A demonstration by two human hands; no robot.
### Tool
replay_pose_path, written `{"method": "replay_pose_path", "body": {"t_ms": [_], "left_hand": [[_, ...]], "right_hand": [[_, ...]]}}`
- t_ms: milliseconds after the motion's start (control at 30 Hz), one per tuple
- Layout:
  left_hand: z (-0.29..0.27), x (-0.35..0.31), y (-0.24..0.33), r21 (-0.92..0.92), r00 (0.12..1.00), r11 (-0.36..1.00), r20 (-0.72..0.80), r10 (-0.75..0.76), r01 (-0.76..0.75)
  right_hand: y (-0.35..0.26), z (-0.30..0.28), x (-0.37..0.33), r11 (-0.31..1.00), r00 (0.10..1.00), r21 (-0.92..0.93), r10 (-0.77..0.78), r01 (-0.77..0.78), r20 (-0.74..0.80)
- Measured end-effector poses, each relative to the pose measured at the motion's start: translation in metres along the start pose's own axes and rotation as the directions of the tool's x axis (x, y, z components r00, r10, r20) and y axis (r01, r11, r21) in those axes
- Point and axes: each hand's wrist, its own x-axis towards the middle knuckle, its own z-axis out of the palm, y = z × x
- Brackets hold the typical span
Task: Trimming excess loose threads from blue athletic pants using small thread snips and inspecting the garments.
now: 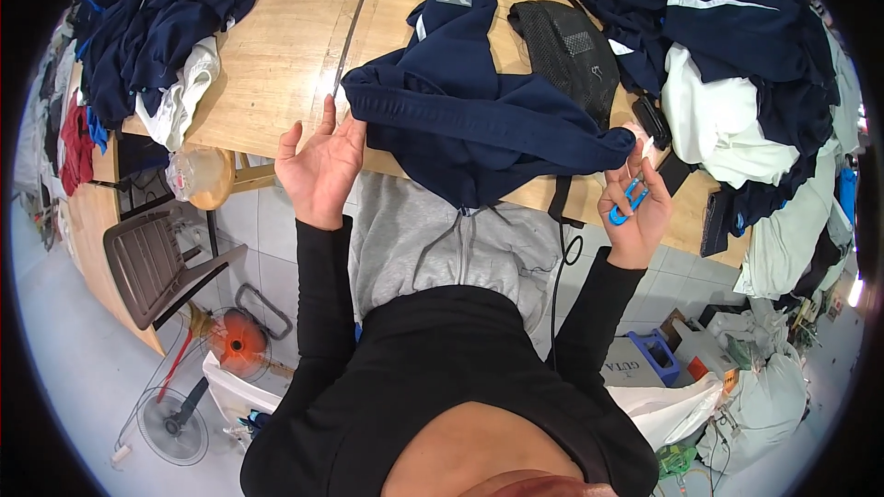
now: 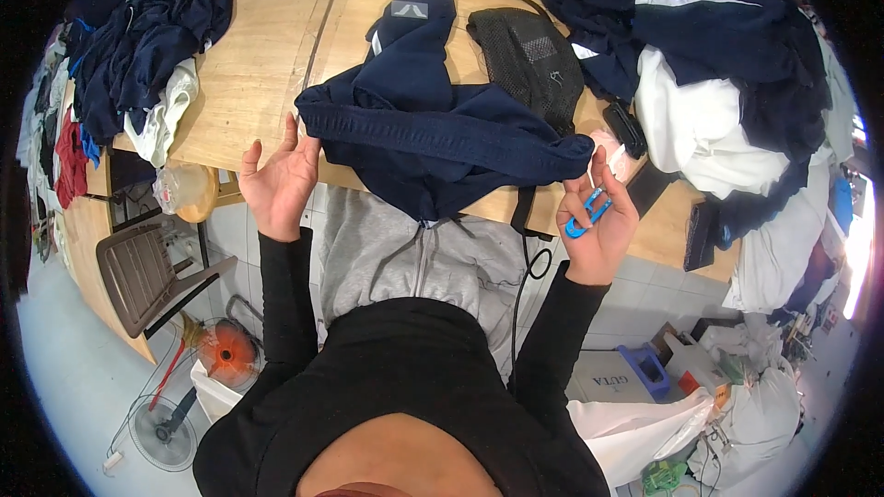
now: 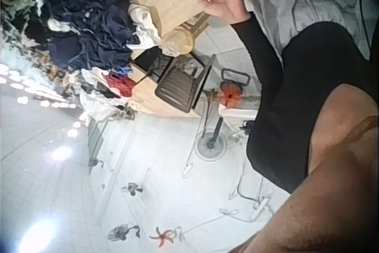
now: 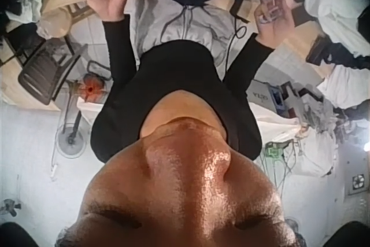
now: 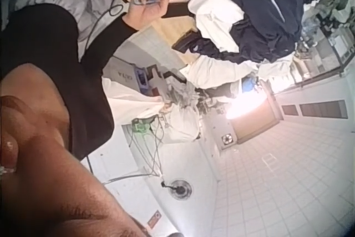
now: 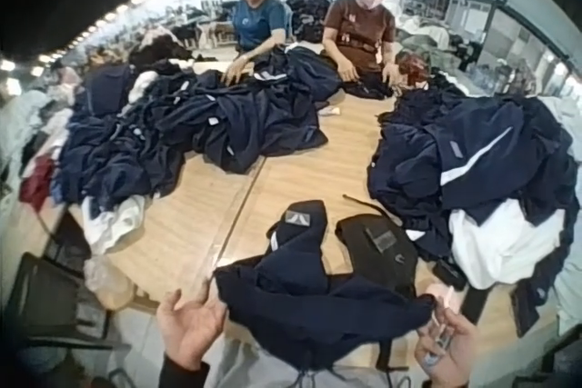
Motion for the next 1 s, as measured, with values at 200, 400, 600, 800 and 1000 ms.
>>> {"method": "replay_pose_path", "body": {"t_ms": [200,400,600,800,1000], "left_hand": [[0.001,-0.001,0.000,0.056,0.999,0.998,-0.028,-0.016,0.018],[0.001,-0.001,-0.003,0.064,0.999,0.998,-0.048,0.012,-0.009],[-0.005,0.001,0.001,0.076,0.998,0.997,-0.061,0.024,-0.019],[-0.006,0.003,-0.001,0.205,0.992,0.978,-0.116,0.045,-0.020],[0.005,0.005,-0.038,0.988,0.785,-0.115,0.151,0.601,-0.102]], "right_hand": [[0.003,0.005,-0.002,1.000,0.998,0.024,-0.019,0.021,-0.055],[0.001,0.000,-0.001,0.999,0.999,0.031,0.010,-0.009,-0.035],[0.001,-0.002,-0.002,0.998,0.999,0.064,0.014,-0.012,-0.030],[0.003,-0.001,-0.002,1.000,0.999,0.016,0.005,-0.004,-0.048],[0.021,0.008,-0.009,0.955,0.971,-0.272,-0.170,0.119,-0.171]]}}
